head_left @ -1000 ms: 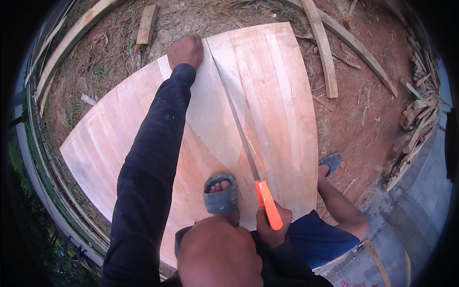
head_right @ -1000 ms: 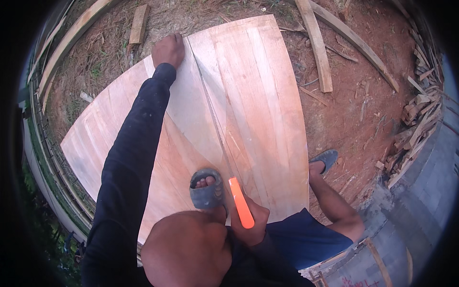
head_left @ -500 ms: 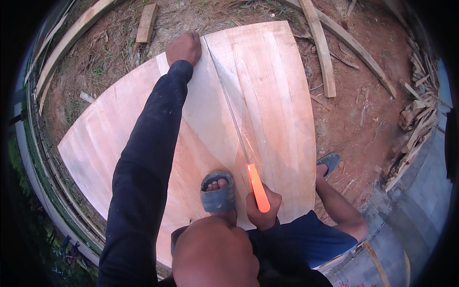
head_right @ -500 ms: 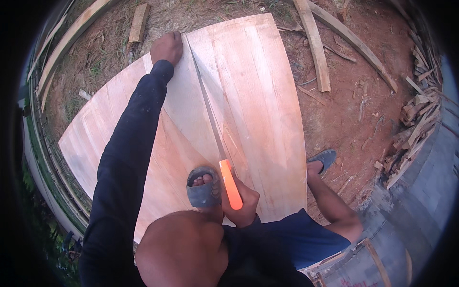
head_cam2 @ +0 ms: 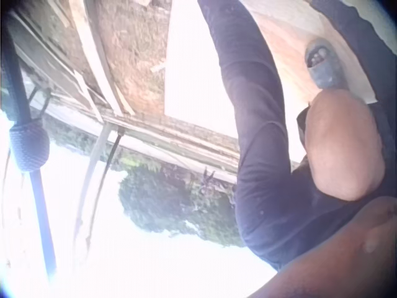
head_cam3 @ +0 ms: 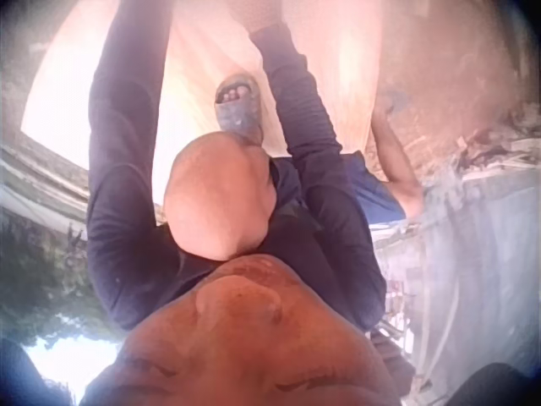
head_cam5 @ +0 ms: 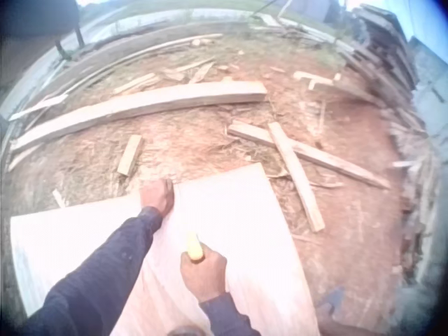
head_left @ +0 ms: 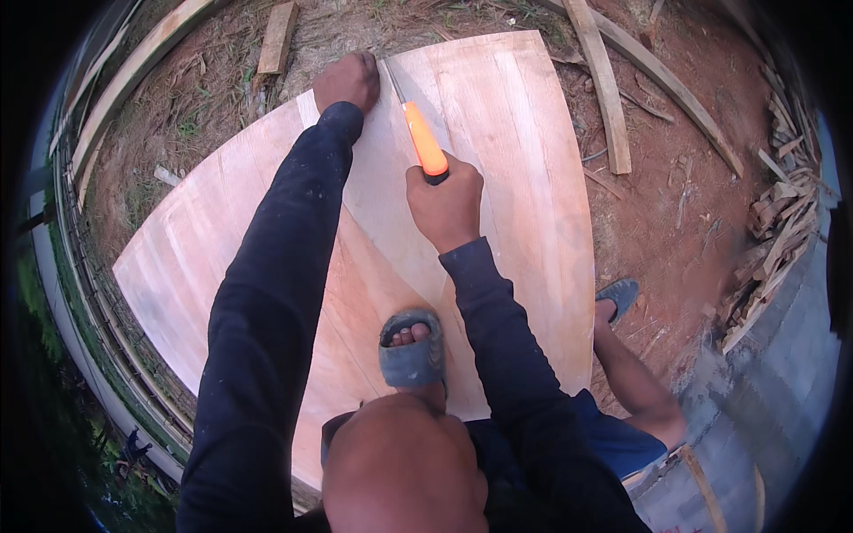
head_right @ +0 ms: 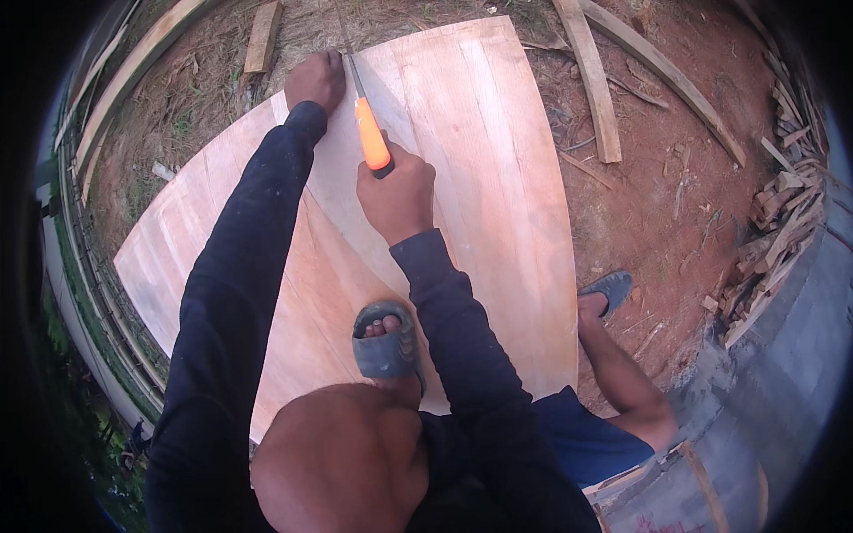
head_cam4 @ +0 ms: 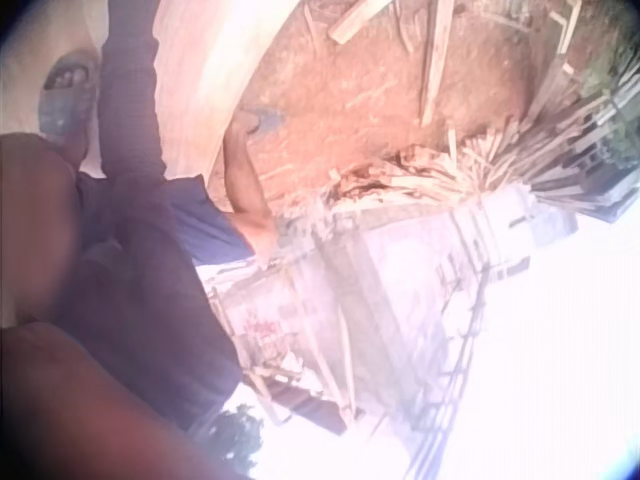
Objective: The person uses a hand saw to cut a large, light-colored wooden board placed on the ground. They hold the board steady with their left hand while sawing along a marked line with their right hand. The cut progresses steadily through the board.
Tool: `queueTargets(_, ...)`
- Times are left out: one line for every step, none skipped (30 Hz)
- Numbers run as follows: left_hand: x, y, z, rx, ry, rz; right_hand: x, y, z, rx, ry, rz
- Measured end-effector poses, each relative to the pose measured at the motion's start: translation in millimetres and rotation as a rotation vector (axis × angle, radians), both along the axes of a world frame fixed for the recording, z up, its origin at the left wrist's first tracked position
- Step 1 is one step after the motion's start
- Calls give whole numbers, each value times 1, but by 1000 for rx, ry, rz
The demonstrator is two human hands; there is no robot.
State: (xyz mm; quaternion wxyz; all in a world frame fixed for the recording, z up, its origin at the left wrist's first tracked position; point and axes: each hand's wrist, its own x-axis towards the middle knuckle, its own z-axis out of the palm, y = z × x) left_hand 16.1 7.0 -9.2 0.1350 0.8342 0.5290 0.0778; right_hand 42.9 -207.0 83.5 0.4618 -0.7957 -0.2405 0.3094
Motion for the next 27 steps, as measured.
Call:
queueTargets(0, -4, 0, -39, 18, 26, -10, -26, 9, -31, 50, -24)
queueTargets(3, -1, 4, -18, 11, 18, -24, -59, 12, 76, 31, -87)
queueTargets(-7, -2, 4, -5, 30, 23, -43, -96, 24, 70, 80, -109)
queueTargets(-13, -4, 3, 6, 40, 25, -55, -136, 45, 46, 144, -83)
queueTargets(-6, -3, 2, -17, 36, 43, -63, -174, 59, 32, -45, -13)
queueTargets(1, -2, 5, -11, 7, 36, -67, -195, 78, -4, -86, 16)
queueTargets(3, -4, 6, -11, -7, 30, -72, -217, 95, -40, -123, 44)
queueTargets(2, -7, 5, -16, -17, 25, -75, -226, 104, -89, -141, 56)
queueTargets(-1, -10, 3, -19, -17, 29, -74, -223, 101, -71, -95, 24)
queueTargets(-4, -8, 3, -15, -22, 33, -67, -202, 95, -46, -55, -9)
queueTargets(-7, -8, 0, -12, -22, 40, -58, -178, 83, -22, -9, -37)
queueTargets(-9, -9, -3, -8, 8, 23, -51, -143, 60, 30, 168, -108)
queueTargets(-11, -7, -4, -8, 27, 10, -40, -99, 37, 17, 130, -81)
queueTargets(-5, -4, -2, 5, 38, -13, -23, -55, 20, 27, 50, -53)
queueTargets(1, -2, -1, 30, 21, -37, -7, -16, 5, 21, -22, -50)
queueTargets(5, -2, -1, 56, 13, -58, 6, 15, -2, -37, -67, -38)
queueTargets(6, -5, -3, 66, 0, -80, 16, 32, 1, -85, -83, -38)
queueTargets(5, -6, -4, 42, -2, -62, 13, 24, -1, -42, -71, -46)
queueTargets(2, -5, -5, 18, -7, -46, 6, 10, -5, 0, -61, -56)
queueTargets(2, -3, -6, -4, -16, -28, -1, -4, -6, 45, -56, -62)
queueTargets(-4, 1, -5, -30, 18, 49, -16, -28, 6, 41, 1, -62)
queueTargets(-3, 6, 0, -1, 18, 44, -30, -63, 20, 63, 19, -92)
queueTargets(-9, 0, -2, 3, 33, 43, -45, -104, 35, 47, 143, -120)
queueTargets(-9, -4, 0, 11, 35, 42, -58, -149, 50, 39, 149, -115)
queueTargets(-9, -2, 0, 21, 19, 20, -64, -181, 73, -5, 4, -40)
queueTargets(2, -3, 2, -6, -1, 18, -68, -207, 86, -39, -63, -6)
queueTargets(3, -5, 6, -30, 4, 23, -74, -233, 98, -64, -118, 29)
